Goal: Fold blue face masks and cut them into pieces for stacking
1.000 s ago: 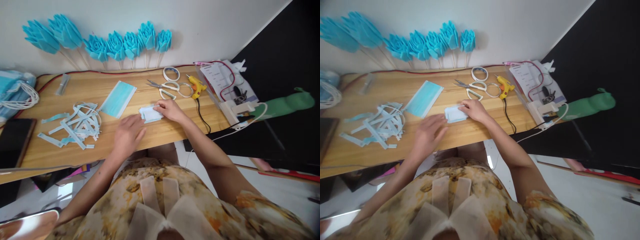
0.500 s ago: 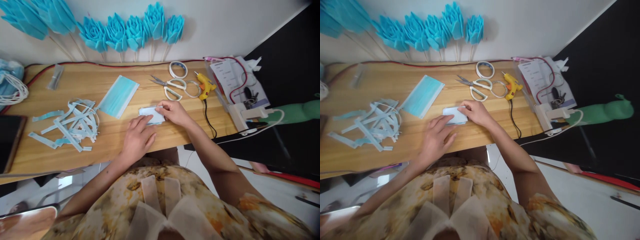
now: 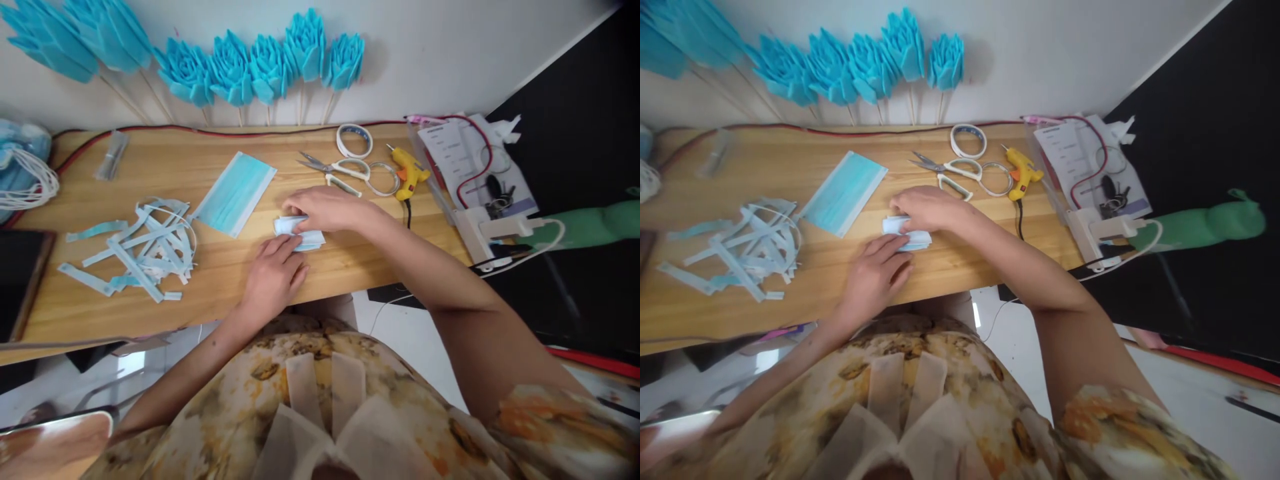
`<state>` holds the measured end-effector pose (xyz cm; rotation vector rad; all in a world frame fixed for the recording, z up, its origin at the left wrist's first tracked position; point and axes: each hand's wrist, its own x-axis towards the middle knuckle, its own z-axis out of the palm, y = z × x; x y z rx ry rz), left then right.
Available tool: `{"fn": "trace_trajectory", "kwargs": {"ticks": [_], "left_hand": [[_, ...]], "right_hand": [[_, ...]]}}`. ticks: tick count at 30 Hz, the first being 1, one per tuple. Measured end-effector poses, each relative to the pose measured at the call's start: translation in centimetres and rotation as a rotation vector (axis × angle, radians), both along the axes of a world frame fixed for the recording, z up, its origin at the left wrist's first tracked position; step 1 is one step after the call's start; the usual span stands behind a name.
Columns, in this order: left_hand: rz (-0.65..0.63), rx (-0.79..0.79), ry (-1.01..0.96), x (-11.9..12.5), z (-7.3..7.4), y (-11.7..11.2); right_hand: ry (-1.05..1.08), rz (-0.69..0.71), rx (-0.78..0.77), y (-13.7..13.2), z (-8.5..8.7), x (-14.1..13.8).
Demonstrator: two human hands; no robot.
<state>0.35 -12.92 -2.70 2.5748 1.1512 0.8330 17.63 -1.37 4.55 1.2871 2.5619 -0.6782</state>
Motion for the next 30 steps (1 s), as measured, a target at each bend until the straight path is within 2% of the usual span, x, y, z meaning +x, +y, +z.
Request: {"fn": "trace_trajectory", "kwargs": {"ticks": [3,6,9,11,16,18,20,24,30], "left_hand": [[-0.017,-0.055,-0.059,-0.4,-0.3,-0.1],[0.048,-0.137,-0.281,-0.9,-0.7,0.0],[0.213,-0.169,-0.53,-1.0,-0.8,0.6],[0.224,-0.182,-0.603,-0.7,-0.5,1.3],[0.181,-0.144,-0.549,-0.2,0.9,3.1],[0.197,-0.143,-0.527,-0.4,0.9,3.4],[0.209,-0.176,-0.492,-0.7,0.2,3.4],[0.211,-0.263,-0.46,-1.0,-1.2,3.2],[0.181,-0.229,-0.468,-0.8,-1.3,3.6]], "right_hand": [[-0.056,0.008,-0.054,0.5,0.1,-0.7],[-0.051,0.034,-0.103,0.2,0.1,-0.1],[0.114,-0.025,-0.091,-0.6,0.1,1.1],[0.312,-0.104,-0.048,-1.4,0.0,1.6],[0.725,-0.192,0.003,-3.7,-0.6,1.7],[0.835,-0.213,0.005,-4.3,-1.8,1.6],[0.917,-0.244,-0.014,-4.8,-3.3,1.6],[0.993,-0.291,-0.099,-5.3,-5.9,1.9],[1.003,-0.3,-0.089,-5.2,-6.5,2.0]]}}
